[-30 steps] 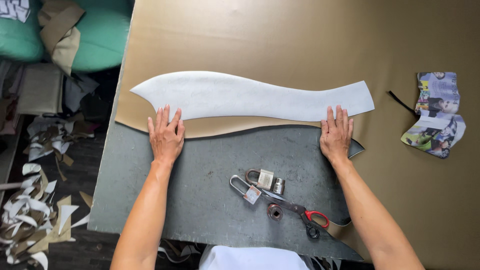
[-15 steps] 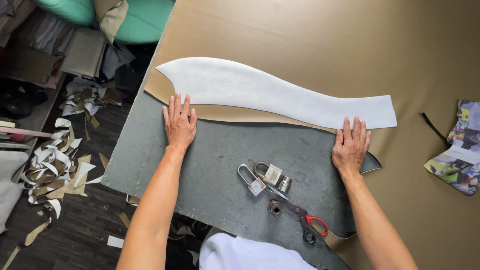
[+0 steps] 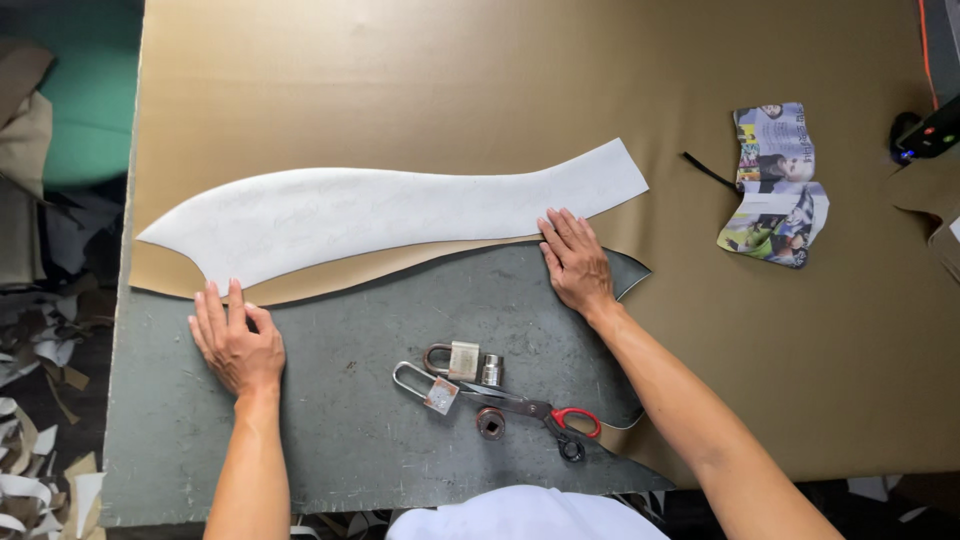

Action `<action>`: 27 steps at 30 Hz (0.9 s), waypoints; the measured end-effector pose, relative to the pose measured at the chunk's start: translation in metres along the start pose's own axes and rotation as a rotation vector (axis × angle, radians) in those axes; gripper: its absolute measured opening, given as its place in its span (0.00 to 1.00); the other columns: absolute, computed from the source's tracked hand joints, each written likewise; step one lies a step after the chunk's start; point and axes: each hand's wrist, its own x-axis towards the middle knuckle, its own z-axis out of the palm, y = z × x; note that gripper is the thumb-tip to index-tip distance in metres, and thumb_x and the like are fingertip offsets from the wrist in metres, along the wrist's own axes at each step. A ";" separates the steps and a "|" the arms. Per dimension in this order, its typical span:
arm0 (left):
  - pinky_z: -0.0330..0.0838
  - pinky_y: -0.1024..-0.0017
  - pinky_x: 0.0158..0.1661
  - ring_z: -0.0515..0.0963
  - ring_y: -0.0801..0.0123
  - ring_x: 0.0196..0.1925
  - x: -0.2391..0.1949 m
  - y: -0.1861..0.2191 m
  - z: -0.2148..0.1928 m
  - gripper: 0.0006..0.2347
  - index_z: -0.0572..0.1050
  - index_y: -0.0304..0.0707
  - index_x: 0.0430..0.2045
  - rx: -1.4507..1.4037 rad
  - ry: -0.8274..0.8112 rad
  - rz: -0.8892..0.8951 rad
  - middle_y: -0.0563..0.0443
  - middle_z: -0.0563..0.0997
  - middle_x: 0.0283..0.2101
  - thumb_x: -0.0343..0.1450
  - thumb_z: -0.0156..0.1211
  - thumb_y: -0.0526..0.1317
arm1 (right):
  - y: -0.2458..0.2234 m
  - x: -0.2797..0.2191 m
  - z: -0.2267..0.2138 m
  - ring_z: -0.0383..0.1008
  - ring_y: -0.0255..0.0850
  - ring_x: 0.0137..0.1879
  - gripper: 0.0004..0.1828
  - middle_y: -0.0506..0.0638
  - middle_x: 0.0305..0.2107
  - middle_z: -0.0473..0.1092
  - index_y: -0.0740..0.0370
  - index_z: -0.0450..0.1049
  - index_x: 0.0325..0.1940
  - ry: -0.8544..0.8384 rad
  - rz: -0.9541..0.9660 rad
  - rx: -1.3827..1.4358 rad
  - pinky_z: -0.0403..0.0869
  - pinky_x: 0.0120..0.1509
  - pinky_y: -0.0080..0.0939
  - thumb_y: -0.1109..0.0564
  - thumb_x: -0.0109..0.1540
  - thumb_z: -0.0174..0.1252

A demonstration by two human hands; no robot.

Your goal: The person places a white template on a brown sheet and secures it with padlocks and a roll. Using shears, they cut the brown material along the template's edge. After cutting, they remove the template and weights, then handle and fold newspaper sheets on the work surface.

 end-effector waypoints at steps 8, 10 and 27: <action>0.54 0.47 0.72 0.67 0.45 0.74 0.001 -0.001 0.009 0.17 0.78 0.35 0.59 0.049 0.018 -0.041 0.36 0.72 0.69 0.75 0.52 0.36 | 0.001 0.004 -0.001 0.63 0.52 0.74 0.22 0.57 0.66 0.67 0.61 0.72 0.67 0.002 -0.010 -0.004 0.59 0.79 0.54 0.56 0.68 0.57; 0.54 0.47 0.70 0.67 0.44 0.72 0.004 -0.007 0.008 0.17 0.79 0.36 0.56 0.060 0.026 -0.060 0.37 0.73 0.66 0.74 0.53 0.36 | -0.004 0.003 0.002 0.64 0.53 0.74 0.21 0.58 0.66 0.67 0.62 0.73 0.66 0.009 -0.024 0.009 0.60 0.80 0.54 0.56 0.68 0.57; 0.49 0.53 0.73 0.62 0.50 0.74 -0.002 -0.006 0.004 0.29 0.53 0.35 0.74 -0.087 0.046 -0.249 0.37 0.67 0.70 0.74 0.44 0.30 | -0.004 -0.002 0.004 0.63 0.55 0.77 0.23 0.59 0.70 0.65 0.63 0.72 0.70 -0.023 -0.100 -0.013 0.59 0.81 0.57 0.56 0.70 0.55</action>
